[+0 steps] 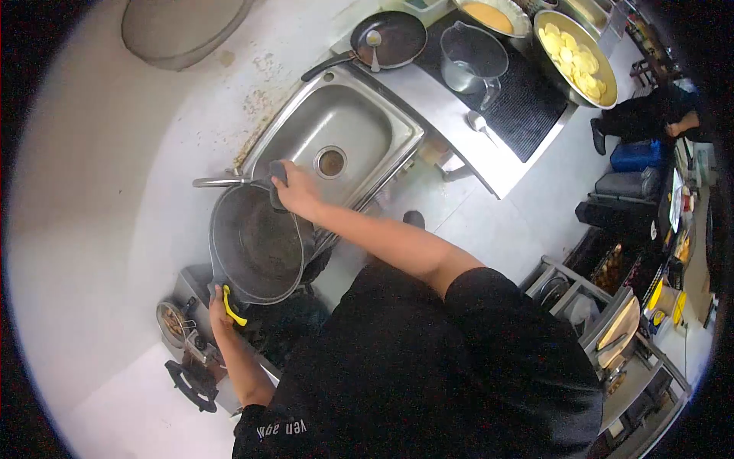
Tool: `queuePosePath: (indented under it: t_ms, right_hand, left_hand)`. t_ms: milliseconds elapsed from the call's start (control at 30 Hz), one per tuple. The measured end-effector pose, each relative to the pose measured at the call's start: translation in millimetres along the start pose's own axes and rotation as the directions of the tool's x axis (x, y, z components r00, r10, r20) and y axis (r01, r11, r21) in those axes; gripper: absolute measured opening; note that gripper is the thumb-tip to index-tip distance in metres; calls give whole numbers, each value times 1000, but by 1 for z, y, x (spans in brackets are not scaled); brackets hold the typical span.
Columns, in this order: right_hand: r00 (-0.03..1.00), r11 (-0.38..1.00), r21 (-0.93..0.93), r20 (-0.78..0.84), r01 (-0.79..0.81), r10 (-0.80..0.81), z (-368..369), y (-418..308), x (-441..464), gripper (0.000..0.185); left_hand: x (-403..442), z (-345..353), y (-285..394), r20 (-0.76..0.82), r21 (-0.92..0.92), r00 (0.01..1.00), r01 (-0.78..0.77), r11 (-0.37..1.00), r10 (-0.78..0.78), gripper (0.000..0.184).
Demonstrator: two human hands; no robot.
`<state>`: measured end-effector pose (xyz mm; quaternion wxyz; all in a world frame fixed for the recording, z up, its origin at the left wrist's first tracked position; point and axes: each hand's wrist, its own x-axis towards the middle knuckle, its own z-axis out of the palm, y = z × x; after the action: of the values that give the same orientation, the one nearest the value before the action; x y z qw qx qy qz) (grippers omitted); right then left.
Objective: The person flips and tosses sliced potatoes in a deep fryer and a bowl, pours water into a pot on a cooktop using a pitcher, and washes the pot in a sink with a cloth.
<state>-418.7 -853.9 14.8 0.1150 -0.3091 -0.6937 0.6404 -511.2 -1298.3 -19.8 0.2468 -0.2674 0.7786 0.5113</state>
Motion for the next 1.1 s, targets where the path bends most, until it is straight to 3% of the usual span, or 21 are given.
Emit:
queuePosePath:
  t_ms: [67, 100, 133, 200, 400, 500, 667, 767, 933, 1033, 1100]
  right_hand:
    - [997, 996, -24, 14, -82, 82, -3, -1, 1, 48]
    - [996, 996, -19, 16, -88, 88, -4, 0, 1, 48]
    - [996, 996, -9, 20, -89, 89, -4, 1, 1, 49]
    - [995, 996, 3, 30, -91, 91, -4, 3, 1, 51]
    - [990, 997, 77, 139, -24, 13, -18, 17, 14, 46]
    - [970, 998, 60, 242, -26, 11, -21, 15, 16, 46]
    - [989, 996, -51, 135, 75, -67, -13, 18, 12, 44]
    - [980, 989, -59, 156, 132, -122, -16, 19, 14, 44]
    - [973, 993, -98, 230, 60, -36, -21, 9, 11, 42]
    - [973, 995, -95, 230, 17, 6, -31, 2, 4, 41]
    - [969, 996, -85, 241, -25, 45, -38, 1, -5, 40]
  left_hand:
    - [18, -10, -10, 16, -117, 1000, -20, 993, 22, 39]
    - [23, -19, -10, 112, -110, 994, 21, 994, -9, 41]
    - [10, -12, -3, 107, -106, 994, 23, 994, -11, 41]
    - [-14, 1, 11, -12, 23, 1000, 8, 1000, -8, 46]
    - [-31, 20, 19, -114, -21, 993, -12, 1000, 9, 60]
    - [-15, 12, 13, -202, 57, 979, 36, 998, -24, 60]
    - [-19, 13, 13, -98, 56, 995, -8, 998, 13, 57]
    - [-21, 15, 13, -100, 38, 995, -22, 999, 25, 54]
    - [-11, 9, 1, -107, -46, 992, -69, 997, 63, 56]
    - [-10, 6, 9, -5, -50, 1000, -9, 999, 9, 59]
    - [-19, 8, 15, -88, 72, 994, -57, 996, 64, 43]
